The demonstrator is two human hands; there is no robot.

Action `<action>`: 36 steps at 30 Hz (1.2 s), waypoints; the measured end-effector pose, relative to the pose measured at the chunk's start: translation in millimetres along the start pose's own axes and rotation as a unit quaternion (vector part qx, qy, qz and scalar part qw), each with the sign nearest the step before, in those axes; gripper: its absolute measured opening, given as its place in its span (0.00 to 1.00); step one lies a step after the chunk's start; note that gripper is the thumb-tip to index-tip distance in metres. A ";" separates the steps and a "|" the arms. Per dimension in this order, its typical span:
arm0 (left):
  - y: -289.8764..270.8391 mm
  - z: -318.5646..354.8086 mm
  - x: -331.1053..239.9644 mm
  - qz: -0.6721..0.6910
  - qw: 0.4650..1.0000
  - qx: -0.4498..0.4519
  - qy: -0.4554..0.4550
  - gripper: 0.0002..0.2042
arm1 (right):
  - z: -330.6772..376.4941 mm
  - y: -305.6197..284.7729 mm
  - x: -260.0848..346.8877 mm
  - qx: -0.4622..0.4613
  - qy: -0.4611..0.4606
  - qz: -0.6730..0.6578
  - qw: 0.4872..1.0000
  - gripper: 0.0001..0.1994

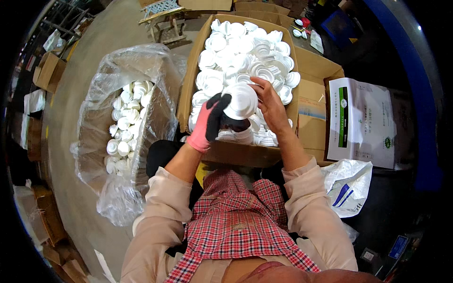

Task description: The person sits on the floor and repeatedly picks up white plastic cups and lids from a cardboard box. They place a lid onto each cup and then set the assembled unit into a plastic bag. The process is repeated continuously throughout the clip.

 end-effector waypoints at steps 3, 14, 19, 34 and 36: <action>3.9 0.8 -7.7 0.154 0.987 0.004 -0.044 0.22 | 6.8 15.0 10.3 0.114 -0.097 0.156 0.976 0.37; -9.9 1.7 -6.6 0.117 0.991 -0.013 -0.056 0.25 | 9.4 29.9 6.2 0.104 -0.116 0.278 0.948 0.45; -14.8 5.3 -6.0 0.170 0.983 -0.015 -0.067 0.24 | 9.9 35.5 10.4 0.114 -0.125 0.285 0.944 0.46; 4.6 26.6 -30.4 0.018 0.999 -0.017 -0.035 0.20 | 37.2 61.8 30.5 0.101 -0.235 0.410 0.876 0.47; -2.6 24.3 -19.6 -0.006 0.999 -0.018 -0.036 0.20 | 38.5 58.8 24.7 0.100 -0.240 0.412 0.873 0.46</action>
Point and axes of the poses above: each hand's wrist, its own z-axis away from the middle knuckle, its own y-axis out of the palm, x = y × z, the point moved 9 cm from there along -z, towards the middle knuckle
